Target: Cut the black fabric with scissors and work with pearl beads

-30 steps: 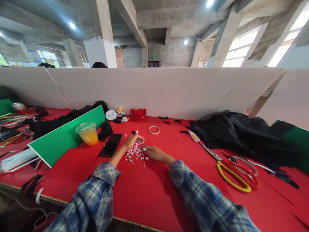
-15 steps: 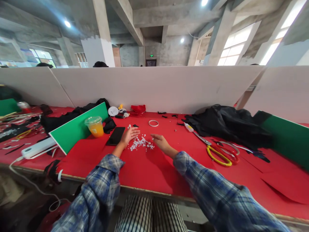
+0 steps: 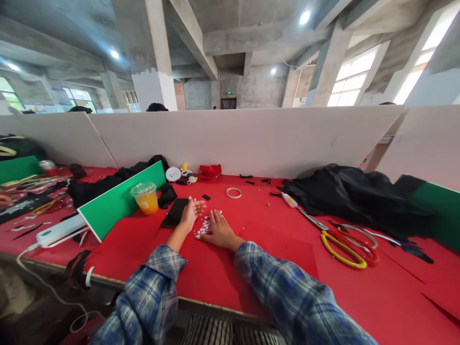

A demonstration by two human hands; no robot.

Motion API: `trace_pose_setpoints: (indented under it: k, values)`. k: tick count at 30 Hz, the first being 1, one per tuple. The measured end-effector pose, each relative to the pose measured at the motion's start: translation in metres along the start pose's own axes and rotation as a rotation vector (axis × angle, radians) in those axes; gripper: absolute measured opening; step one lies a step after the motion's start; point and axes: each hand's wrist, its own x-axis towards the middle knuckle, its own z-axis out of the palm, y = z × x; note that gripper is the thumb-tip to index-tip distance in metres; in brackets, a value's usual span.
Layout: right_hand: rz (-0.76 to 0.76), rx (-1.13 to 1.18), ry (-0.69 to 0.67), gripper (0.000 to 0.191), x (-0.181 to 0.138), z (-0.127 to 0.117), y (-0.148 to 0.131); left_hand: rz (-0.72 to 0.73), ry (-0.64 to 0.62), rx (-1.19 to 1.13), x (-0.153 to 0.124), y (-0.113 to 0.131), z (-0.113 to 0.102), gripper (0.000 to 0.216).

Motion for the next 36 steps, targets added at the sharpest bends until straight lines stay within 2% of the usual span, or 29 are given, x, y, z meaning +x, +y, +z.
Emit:
trace_pose_setpoints:
  k: [2,6,9,13,18,26,30,33,36]
  values:
    - [-0.071,0.041,0.063,0.092,0.014,0.003,0.0,0.028,0.043,-0.012,0.004,-0.001,0.001,0.055]
    - [-0.236,0.176,0.103,0.036,0.035,0.006,0.004,0.053,0.094,-0.034,0.012,-0.003,0.002,0.052]
    - [-0.247,0.235,0.132,0.025,0.042,0.003,0.011,0.049,0.116,-0.047,0.016,-0.002,-0.002,0.051]
    - [-0.152,0.266,0.234,0.01,0.039,-0.002,0.026,0.021,0.149,-0.078,0.019,-0.001,-0.006,0.05]
    - [-0.061,0.269,0.275,0.019,0.035,-0.018,0.036,0.002,0.167,-0.13,0.02,0.0,-0.005,0.047]
    - [-0.136,0.229,0.167,0.024,0.039,-0.051,0.023,0.054,0.188,-0.204,0.002,0.004,-0.012,0.046]
    - [-0.144,0.189,0.142,0.012,0.038,-0.058,0.024,0.056,0.198,-0.247,-0.006,0.006,-0.014,0.042]
    - [-0.122,0.177,0.133,0.023,0.039,-0.06,0.024,0.031,0.198,-0.278,-0.009,0.009,-0.015,0.04]
    - [-0.108,0.173,0.128,0.025,0.04,-0.062,0.021,0.005,0.19,-0.32,-0.01,0.012,-0.015,0.04]
